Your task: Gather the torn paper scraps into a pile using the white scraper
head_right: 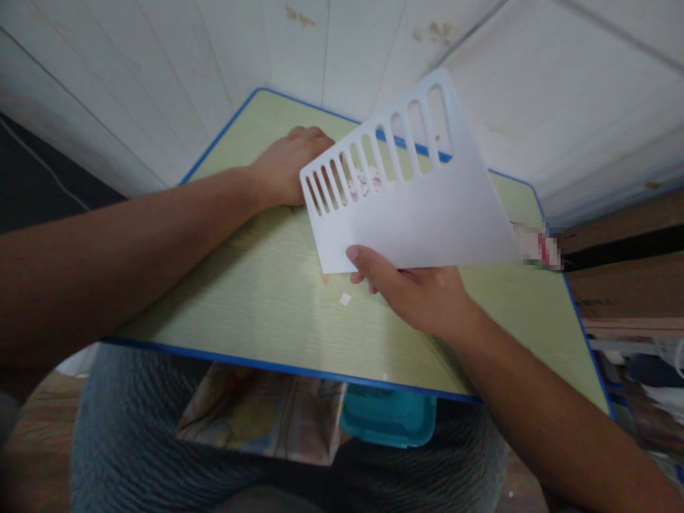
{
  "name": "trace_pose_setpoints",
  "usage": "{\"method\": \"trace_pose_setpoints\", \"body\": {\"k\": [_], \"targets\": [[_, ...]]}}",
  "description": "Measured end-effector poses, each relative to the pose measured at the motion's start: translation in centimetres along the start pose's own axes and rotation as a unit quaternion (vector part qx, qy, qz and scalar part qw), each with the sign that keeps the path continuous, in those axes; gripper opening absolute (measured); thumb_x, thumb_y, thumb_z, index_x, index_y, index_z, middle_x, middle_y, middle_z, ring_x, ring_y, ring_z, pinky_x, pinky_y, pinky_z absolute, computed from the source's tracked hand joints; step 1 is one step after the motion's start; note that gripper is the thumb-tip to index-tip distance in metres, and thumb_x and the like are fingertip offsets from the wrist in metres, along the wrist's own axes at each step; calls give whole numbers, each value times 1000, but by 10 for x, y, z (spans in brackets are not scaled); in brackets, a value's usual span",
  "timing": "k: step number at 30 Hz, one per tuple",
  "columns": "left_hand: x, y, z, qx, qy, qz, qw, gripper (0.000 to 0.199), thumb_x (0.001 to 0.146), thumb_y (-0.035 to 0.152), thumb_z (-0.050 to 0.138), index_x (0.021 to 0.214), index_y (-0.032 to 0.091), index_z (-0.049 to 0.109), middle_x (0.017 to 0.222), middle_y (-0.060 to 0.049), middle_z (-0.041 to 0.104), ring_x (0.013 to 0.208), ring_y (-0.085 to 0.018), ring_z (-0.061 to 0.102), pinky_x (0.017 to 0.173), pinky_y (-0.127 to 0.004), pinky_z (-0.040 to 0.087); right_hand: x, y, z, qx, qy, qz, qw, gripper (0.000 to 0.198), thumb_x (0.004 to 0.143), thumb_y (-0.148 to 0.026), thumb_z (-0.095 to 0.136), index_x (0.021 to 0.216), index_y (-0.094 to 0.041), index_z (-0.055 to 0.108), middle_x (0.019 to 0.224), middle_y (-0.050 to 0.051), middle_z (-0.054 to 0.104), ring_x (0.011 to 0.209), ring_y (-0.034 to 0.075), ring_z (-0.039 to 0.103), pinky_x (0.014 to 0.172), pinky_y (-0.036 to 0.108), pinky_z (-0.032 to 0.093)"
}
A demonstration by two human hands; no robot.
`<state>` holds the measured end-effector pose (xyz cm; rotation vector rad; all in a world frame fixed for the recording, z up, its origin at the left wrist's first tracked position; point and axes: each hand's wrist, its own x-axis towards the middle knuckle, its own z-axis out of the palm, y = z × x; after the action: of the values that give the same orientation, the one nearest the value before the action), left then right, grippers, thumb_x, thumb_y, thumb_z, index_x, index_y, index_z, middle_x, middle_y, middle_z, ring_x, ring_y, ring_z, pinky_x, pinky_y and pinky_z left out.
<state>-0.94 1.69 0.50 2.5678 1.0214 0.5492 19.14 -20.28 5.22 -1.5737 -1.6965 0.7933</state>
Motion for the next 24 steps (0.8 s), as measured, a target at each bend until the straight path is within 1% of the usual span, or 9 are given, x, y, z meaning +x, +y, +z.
{"method": "trace_pose_setpoints", "body": {"k": [4, 6, 9, 11, 13, 15, 18, 20, 24], "targets": [[-3, 8, -2, 65, 7, -31, 997, 27, 106, 36, 61, 122, 36, 83, 126, -8, 76, 130, -32, 60, 118, -50, 49, 1, 3, -4, -10, -23, -14, 1000, 37, 98, -37, 86, 65, -30, 72, 63, -1, 77, 57, 23, 76, 64, 38, 68], [-3, 12, -2, 69, 10, -36, 997, 28, 105, 33, 61, 123, 34, 84, 128, -9, 77, 129, -33, 61, 117, -51, 50, 2, 4, -6, -23, -33, -37, 999, 38, 99, -35, 84, 64, -31, 72, 62, -2, 77, 58, 24, 77, 69, 40, 69], [-2, 15, -2, 83, 10, -48, 995, 34, 103, 28, 61, 129, 27, 84, 135, -12, 77, 129, -34, 61, 114, -51, 50, 1, 6, -8, -41, -44, -88, 994, 37, 102, -33, 81, 66, -32, 75, 65, -4, 79, 62, 24, 78, 81, 43, 70], [-1, 15, -1, 81, 9, -53, 995, 36, 104, 27, 61, 132, 29, 83, 136, -11, 78, 127, -33, 60, 114, -52, 50, 0, 6, -10, -45, -54, -111, 991, 34, 103, -31, 81, 69, -33, 77, 68, -5, 80, 63, 23, 77, 87, 44, 70], [-1, 14, -1, 68, 10, -58, 996, 34, 104, 29, 61, 130, 34, 83, 135, -8, 79, 125, -33, 59, 115, -51, 50, -1, 6, -11, -49, -64, -121, 989, 32, 101, -29, 82, 69, -33, 77, 68, -5, 80, 64, 23, 78, 90, 44, 70], [-1, 13, -1, 61, 10, -58, 996, 30, 105, 32, 64, 128, 35, 83, 137, -8, 78, 127, -33, 59, 116, -51, 50, -2, 6, -11, -43, -55, -116, 991, 34, 101, -31, 83, 68, -32, 76, 67, -4, 79, 65, 23, 78, 88, 43, 69], [-1, 12, 0, 78, 4, -44, 996, 27, 108, 37, 66, 128, 32, 83, 137, -10, 77, 133, -33, 62, 118, -49, 49, -3, 7, -10, -19, -3, -70, 997, 38, 102, -39, 86, 67, -30, 75, 65, -2, 77, 61, 22, 75, 74, 39, 67], [0, 11, 1, 89, 5, -36, 995, 28, 110, 40, 65, 131, 31, 82, 135, -10, 77, 135, -33, 63, 118, -50, 49, -2, 7, -9, -11, 16, -45, 999, 38, 102, -43, 87, 68, -29, 76, 64, -1, 76, 59, 21, 74, 67, 37, 65], [2, 7, 4, 93, 15, -35, 995, 28, 109, 43, 65, 129, 32, 82, 130, -10, 78, 133, -34, 64, 117, -51, 51, -1, 7, -6, -4, -15, -47, 999, 39, 101, -44, 88, 67, -30, 75, 66, 0, 79, 59, 22, 76, 64, 36, 67]]}}
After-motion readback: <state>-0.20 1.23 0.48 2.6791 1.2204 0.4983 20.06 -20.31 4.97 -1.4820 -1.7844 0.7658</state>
